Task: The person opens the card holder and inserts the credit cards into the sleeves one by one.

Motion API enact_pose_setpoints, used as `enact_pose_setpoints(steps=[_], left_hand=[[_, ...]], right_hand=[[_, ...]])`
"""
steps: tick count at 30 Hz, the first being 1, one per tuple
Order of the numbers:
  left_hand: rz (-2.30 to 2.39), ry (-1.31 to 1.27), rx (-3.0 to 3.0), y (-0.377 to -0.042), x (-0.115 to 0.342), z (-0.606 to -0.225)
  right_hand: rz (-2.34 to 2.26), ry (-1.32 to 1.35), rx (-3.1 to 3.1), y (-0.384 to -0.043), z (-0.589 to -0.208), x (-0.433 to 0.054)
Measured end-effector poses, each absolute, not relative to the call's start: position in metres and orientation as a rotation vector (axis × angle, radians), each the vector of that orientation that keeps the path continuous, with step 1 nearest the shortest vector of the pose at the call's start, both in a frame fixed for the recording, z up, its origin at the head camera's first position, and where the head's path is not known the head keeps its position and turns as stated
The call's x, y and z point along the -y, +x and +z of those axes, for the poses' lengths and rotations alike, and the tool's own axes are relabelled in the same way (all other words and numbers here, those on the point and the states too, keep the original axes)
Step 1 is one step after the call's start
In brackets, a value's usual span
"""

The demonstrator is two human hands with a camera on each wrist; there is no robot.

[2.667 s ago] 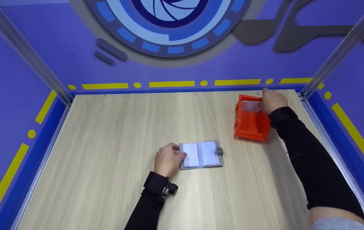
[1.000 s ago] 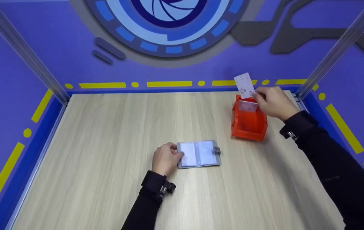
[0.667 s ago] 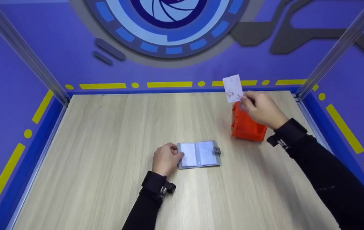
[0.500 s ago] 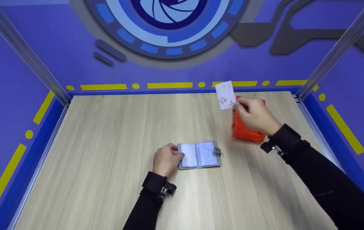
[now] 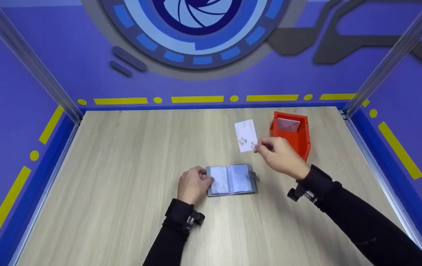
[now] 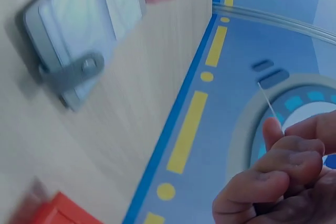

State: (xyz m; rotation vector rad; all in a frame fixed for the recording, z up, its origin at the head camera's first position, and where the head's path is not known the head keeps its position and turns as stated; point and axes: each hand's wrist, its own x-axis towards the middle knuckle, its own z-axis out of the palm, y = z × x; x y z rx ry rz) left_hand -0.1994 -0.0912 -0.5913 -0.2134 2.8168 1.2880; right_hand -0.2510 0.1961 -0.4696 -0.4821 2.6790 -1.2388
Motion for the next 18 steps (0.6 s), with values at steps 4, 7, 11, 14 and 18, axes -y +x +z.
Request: enact_pose_setpoints(steps=[4,7,11,14,18], left_hand=[[1.287,-0.223,-2.813,-0.199,0.091,-0.591],[1.290,-0.233,-2.808,-0.199,0.090,-0.592],[1.288,-0.242,-2.808,-0.199,0.090,-0.593],[1.279,-0.242,-2.813,-0.200,0.090,-0.593],[1.265,-0.235,-2.827,-0.200,0.089,-0.592]], right_hand=[[-1.236,-0.452,-2.662,-0.243,-0.481,-0.191],[-1.226,-0.432,-2.645,-0.238,-0.492,-0.186],[-1.201,-0.420,-2.620,-0.232,-0.508,-0.181],[-1.165,-0.421,-2.605,-0.228,-0.520,-0.178],[-1.111,-0.440,-2.615,-0.224,-0.536,-0.175]])
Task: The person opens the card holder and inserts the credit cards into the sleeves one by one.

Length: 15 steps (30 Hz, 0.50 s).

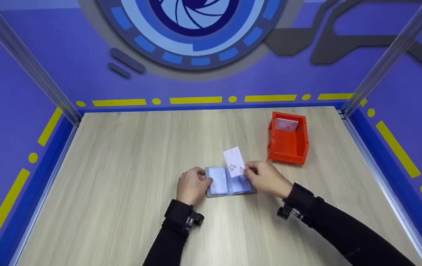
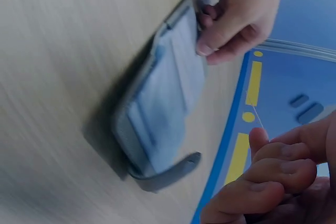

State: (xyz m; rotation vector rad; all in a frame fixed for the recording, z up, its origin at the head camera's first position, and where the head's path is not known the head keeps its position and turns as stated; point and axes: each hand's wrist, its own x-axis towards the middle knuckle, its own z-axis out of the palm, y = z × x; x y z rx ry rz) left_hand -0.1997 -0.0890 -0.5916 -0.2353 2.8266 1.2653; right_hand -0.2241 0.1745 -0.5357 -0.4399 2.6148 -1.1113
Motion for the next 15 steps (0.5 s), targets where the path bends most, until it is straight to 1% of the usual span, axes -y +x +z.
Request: enact_pose_setpoints(steps=[5,15], left_hand=[[1.259,-0.246,-2.830,-0.200,0.088,-0.592],[1.252,-0.257,-2.824,-0.200,0.088,-0.592]], right_hand=[[-1.033,-0.443,-2.622,-0.219,-0.548,-0.172],[-0.920,-0.400,-2.590,-0.213,-0.560,-0.173]])
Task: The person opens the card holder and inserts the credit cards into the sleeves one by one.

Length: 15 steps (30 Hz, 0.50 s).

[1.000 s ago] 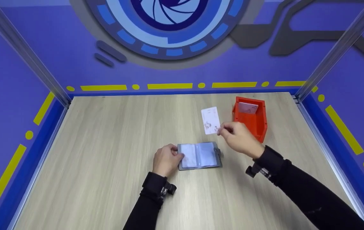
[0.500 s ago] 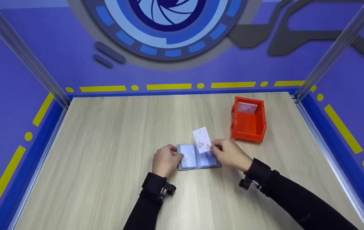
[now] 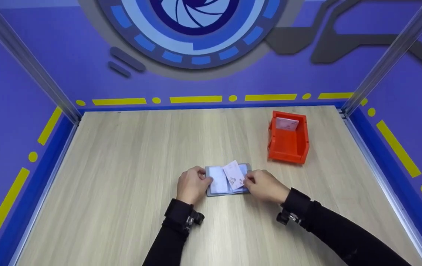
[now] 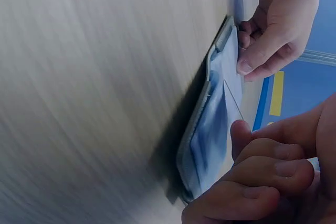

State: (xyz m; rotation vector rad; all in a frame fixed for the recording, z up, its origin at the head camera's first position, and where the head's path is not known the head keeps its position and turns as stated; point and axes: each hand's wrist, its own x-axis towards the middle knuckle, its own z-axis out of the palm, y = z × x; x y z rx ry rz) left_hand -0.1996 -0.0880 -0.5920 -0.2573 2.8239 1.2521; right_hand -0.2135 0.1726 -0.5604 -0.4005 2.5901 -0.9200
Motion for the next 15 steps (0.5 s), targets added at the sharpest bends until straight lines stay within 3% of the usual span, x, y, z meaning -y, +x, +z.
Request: enact_pose_setpoints(steps=[15], left_hand=[[1.263,-0.254,-2.810,-0.1987,0.0880,-0.5904]], right_hand=[[-0.832,-0.434,-2.589,-0.2153,-0.5622,-0.1670]])
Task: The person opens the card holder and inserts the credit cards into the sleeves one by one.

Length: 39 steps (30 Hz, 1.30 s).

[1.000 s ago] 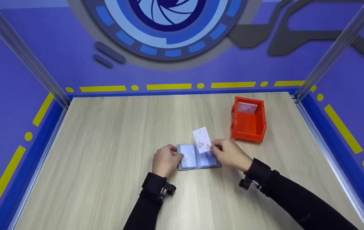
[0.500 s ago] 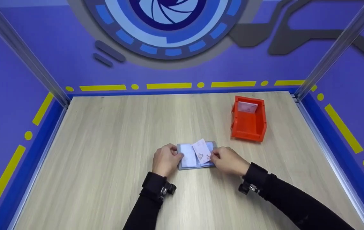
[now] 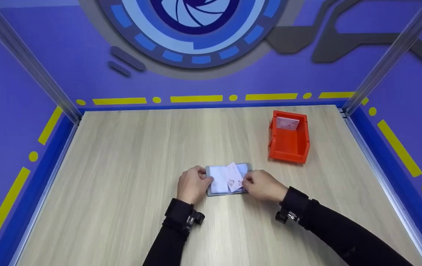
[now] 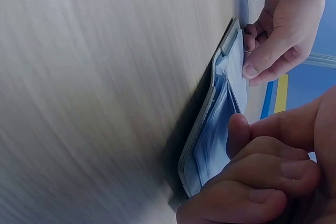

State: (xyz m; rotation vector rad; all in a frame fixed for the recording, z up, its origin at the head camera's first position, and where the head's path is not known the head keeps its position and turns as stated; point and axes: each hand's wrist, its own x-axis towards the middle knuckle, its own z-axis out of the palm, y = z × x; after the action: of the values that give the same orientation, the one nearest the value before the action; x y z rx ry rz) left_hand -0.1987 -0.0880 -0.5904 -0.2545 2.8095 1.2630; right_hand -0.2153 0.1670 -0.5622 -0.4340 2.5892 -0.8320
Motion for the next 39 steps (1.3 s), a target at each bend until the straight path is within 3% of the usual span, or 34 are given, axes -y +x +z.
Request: enact_pose_setpoints(steps=[39], left_hand=[[1.267,-0.214,-2.856,-0.198,0.091,-0.589]], right_hand=[[-0.838,-0.422,-2.638,-0.220,-0.562,-0.148]])
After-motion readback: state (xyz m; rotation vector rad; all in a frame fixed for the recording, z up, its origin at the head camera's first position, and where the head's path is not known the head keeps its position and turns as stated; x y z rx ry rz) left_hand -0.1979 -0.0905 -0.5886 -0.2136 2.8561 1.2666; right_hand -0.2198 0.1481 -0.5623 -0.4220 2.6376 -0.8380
